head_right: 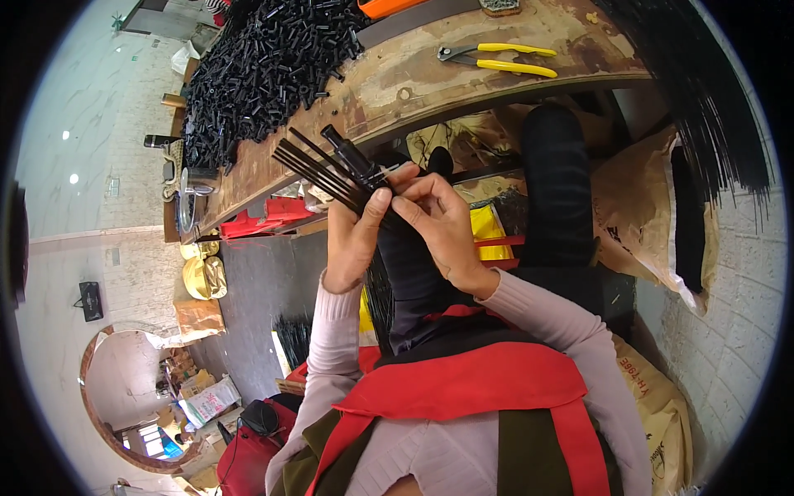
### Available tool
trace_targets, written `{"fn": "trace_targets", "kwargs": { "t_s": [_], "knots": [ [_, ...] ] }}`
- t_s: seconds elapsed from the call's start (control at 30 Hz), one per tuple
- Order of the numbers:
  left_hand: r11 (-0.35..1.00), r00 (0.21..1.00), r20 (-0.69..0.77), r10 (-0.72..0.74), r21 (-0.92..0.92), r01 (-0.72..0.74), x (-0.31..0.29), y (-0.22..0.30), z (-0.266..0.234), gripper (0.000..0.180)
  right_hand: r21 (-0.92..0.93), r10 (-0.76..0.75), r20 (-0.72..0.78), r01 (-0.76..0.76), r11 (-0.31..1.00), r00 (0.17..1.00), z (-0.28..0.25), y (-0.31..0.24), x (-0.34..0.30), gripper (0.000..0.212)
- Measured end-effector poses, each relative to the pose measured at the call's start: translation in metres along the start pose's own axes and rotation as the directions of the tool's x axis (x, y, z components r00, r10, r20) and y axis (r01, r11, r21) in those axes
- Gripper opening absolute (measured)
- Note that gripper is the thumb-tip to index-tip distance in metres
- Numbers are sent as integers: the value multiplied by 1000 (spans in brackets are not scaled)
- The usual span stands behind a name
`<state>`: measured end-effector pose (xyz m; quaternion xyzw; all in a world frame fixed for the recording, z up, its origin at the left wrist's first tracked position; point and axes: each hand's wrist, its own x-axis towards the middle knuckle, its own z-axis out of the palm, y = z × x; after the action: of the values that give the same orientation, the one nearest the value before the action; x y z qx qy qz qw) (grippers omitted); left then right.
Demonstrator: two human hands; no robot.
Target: The worker is manualy assembling, bundling, and trimming black wire harnesses at a workbench.
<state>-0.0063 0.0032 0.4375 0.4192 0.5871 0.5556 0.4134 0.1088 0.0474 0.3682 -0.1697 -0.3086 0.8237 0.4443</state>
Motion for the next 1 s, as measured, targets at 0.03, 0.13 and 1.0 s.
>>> {"fn": "trace_targets", "kwargs": {
  "t_s": [0.03,0.13,1.0],
  "knots": [
    [985,995,-18,94,147,-91,2,-6,-3,31,3,3,2,-3,1000,1000,3,1,2,4],
    [933,998,-17,60,357,-50,4,-3,-11,26,114,102,-1,-101,988,995,3,6,11,14],
    [774,985,169,23,-627,90,21,-41,28,29,-746,51,548,516,-421,835,-101,-163,176,44]
  ]
}}
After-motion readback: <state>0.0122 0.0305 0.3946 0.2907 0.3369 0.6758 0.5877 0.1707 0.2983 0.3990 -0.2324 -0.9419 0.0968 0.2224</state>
